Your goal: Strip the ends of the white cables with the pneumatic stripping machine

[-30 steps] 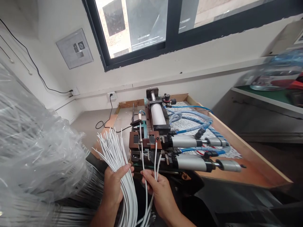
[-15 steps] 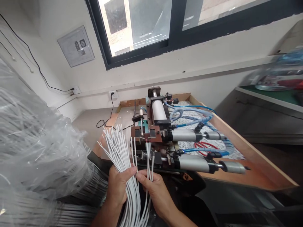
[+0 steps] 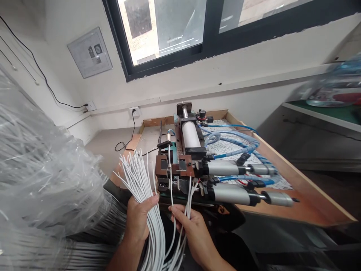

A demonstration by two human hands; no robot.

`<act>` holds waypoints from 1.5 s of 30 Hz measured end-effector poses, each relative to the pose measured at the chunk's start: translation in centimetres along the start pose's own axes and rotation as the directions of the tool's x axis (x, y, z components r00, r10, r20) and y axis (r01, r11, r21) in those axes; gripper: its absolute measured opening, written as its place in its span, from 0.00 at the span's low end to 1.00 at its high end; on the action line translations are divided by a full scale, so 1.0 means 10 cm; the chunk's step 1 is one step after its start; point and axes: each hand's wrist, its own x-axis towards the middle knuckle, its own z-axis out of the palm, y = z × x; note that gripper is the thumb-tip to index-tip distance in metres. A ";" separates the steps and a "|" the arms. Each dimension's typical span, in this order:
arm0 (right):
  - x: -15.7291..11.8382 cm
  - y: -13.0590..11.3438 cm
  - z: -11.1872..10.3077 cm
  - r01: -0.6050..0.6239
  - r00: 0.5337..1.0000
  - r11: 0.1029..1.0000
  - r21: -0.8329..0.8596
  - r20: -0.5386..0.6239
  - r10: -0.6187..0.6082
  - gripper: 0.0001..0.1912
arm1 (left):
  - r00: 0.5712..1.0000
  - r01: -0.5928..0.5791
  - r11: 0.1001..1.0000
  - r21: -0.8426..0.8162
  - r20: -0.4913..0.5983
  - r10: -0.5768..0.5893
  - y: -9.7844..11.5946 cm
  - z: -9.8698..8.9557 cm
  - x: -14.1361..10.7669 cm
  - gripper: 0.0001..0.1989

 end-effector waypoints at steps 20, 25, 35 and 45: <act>-0.06 0.06 -0.05 0.083 0.996 0.991 -0.101 -0.012 -0.085 0.16 | 0.993 0.093 0.995 0.048 -0.073 -0.090 0.03 -0.01 0.00 0.10; -0.02 0.01 -0.03 0.025 1.000 1.000 -0.018 0.011 -0.024 0.15 | 0.993 0.097 0.995 0.013 -0.067 -0.096 -0.01 -0.03 0.00 0.10; 0.04 -0.13 0.08 0.072 0.978 0.997 -0.017 0.200 -0.067 0.15 | 0.999 -0.045 0.992 0.115 0.012 0.044 -0.07 -0.03 -0.03 0.13; -0.07 0.04 -0.05 0.152 0.988 0.985 -0.086 0.020 -0.151 0.16 | 1.000 -0.004 0.987 0.160 0.002 0.003 -0.13 -0.11 -0.03 0.11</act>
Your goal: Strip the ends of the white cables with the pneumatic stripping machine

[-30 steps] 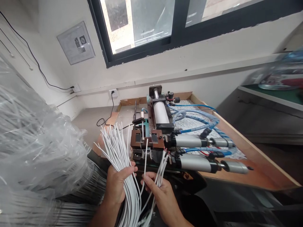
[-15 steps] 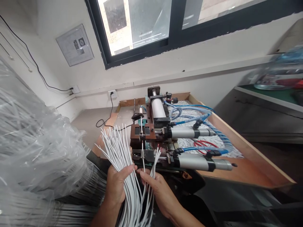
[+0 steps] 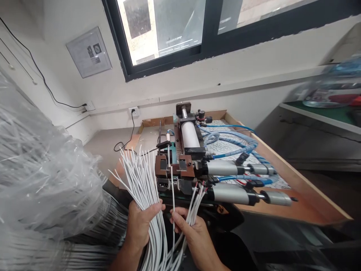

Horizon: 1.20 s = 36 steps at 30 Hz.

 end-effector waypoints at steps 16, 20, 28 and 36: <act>0.14 -0.07 0.03 -0.204 0.967 0.950 0.235 0.202 0.157 0.13 | 0.992 0.004 0.997 -0.078 0.123 0.005 -0.09 0.02 -0.07 0.10; 0.18 -0.08 0.09 -0.224 0.963 0.927 0.300 0.217 0.162 0.14 | 0.977 -0.006 0.995 -0.096 0.212 0.026 -0.14 0.01 -0.13 0.17; 0.04 0.03 0.03 -0.050 0.999 0.992 0.116 0.012 0.049 0.14 | 0.987 0.112 0.991 -0.076 0.120 -0.103 -0.21 -0.06 -0.10 0.10; -0.02 0.04 0.01 -0.134 0.991 0.980 0.150 -0.004 0.136 0.15 | 0.986 0.169 0.985 -0.047 -0.004 -0.169 -0.20 -0.09 -0.10 0.12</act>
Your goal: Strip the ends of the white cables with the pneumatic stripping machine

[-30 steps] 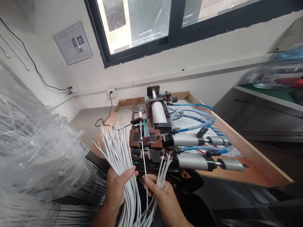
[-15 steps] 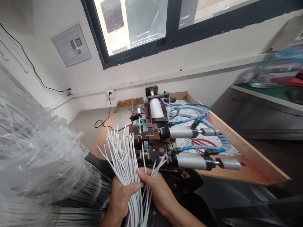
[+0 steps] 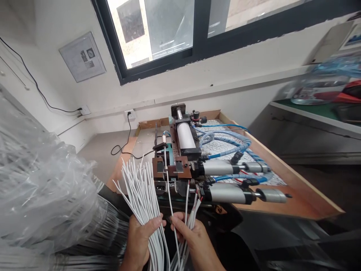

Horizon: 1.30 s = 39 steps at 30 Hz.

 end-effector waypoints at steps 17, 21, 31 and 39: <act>0.01 -0.06 0.04 0.043 0.997 0.998 -0.055 0.068 -0.039 0.17 | 0.989 -0.054 0.998 -0.032 0.133 0.058 -0.04 0.00 -0.01 0.07; -0.04 -0.02 0.00 -0.017 1.000 0.999 -0.037 0.002 0.018 0.17 | 1.000 0.004 1.000 0.007 0.031 -0.005 -0.05 -0.02 0.00 0.09; 0.05 -0.08 0.00 -0.063 0.997 0.998 0.007 0.050 0.063 0.16 | 0.999 -0.025 0.999 -0.028 0.026 0.026 -0.02 0.00 0.02 0.10; 0.09 -0.13 0.09 -0.015 0.987 1.000 -0.025 0.159 0.019 0.13 | 0.986 -0.072 0.997 -0.028 0.151 0.075 0.02 0.03 -0.02 0.10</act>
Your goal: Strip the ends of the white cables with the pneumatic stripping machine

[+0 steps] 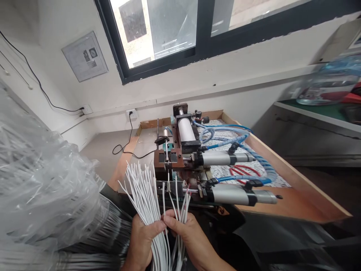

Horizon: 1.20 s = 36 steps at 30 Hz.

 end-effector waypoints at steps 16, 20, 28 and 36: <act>0.14 0.01 0.06 0.069 0.953 0.965 0.254 -0.304 0.012 0.15 | 0.973 0.040 0.999 -0.021 -0.227 -0.044 0.16 0.03 0.11 0.11; 0.13 0.02 0.06 0.069 0.951 0.950 0.305 -0.308 0.029 0.15 | 0.973 0.038 0.999 -0.028 -0.227 -0.044 0.15 0.03 0.11 0.10; 0.17 0.02 0.09 0.031 0.965 0.926 0.377 -0.251 0.070 0.13 | 0.975 0.046 0.999 -0.027 -0.217 -0.051 0.16 0.03 0.11 0.11; 0.16 0.05 0.07 0.036 0.967 0.947 0.320 -0.250 0.047 0.14 | 0.974 0.046 0.998 -0.036 -0.219 -0.053 0.15 0.02 0.10 0.12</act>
